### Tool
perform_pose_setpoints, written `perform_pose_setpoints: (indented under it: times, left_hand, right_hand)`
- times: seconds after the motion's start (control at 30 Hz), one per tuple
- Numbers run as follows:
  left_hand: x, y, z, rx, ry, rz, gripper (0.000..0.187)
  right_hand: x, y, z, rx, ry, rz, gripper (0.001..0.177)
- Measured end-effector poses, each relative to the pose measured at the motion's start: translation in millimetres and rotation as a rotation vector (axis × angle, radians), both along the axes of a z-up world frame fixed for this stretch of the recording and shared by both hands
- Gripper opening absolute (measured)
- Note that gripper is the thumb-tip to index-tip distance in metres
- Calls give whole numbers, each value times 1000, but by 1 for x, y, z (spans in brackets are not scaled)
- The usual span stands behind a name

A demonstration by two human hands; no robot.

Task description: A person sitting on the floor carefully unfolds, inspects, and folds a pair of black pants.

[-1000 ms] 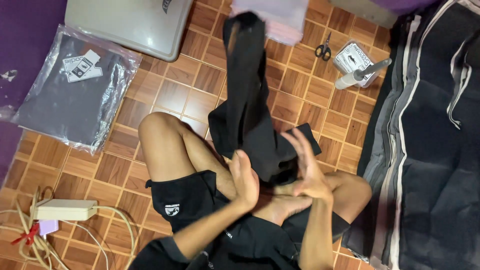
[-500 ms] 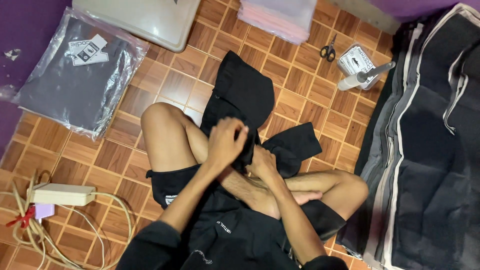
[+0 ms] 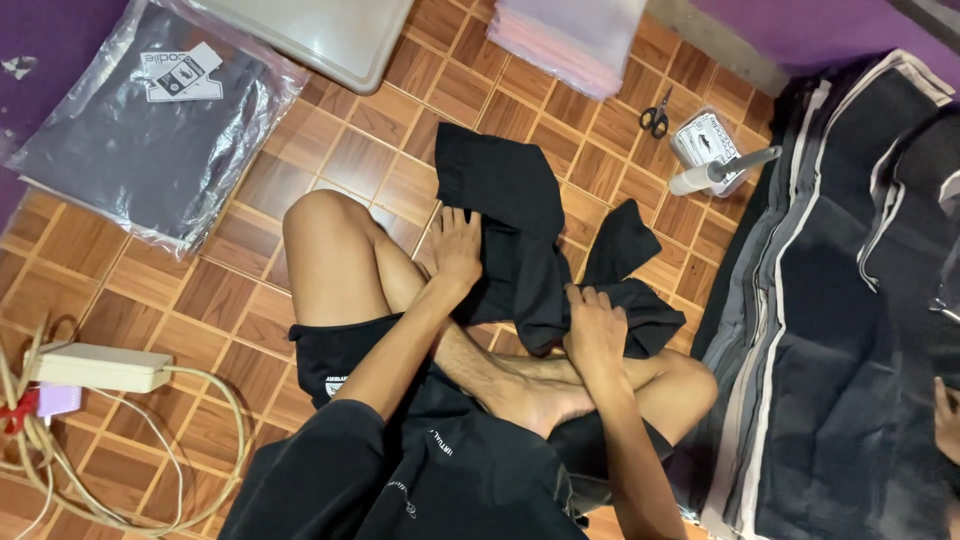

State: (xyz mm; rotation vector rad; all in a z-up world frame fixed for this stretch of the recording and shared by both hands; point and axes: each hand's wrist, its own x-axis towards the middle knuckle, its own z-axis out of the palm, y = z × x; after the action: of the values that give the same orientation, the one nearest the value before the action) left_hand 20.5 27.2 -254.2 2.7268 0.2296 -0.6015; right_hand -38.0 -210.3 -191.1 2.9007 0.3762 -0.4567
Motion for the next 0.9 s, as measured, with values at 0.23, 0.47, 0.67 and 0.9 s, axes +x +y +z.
perform_pose_setpoints:
  times: [0.23,0.47,0.67,0.9]
  left_hand:
    - [37,20,-53,-52,49,-226,117]
    - [60,41,-1,128,111,-413,116]
    - [35,42,36,-497,-179,-293,50]
    - [56,31,-16,-757,-372,-225,24]
  right_hand:
    - [12,-35,25,57,572,-387,105]
    - [19,-24,80,302,456,-344,94]
    - [23,6,17,891,-109,-218,51]
    - [34,-5,-58,741,82,-320,58]
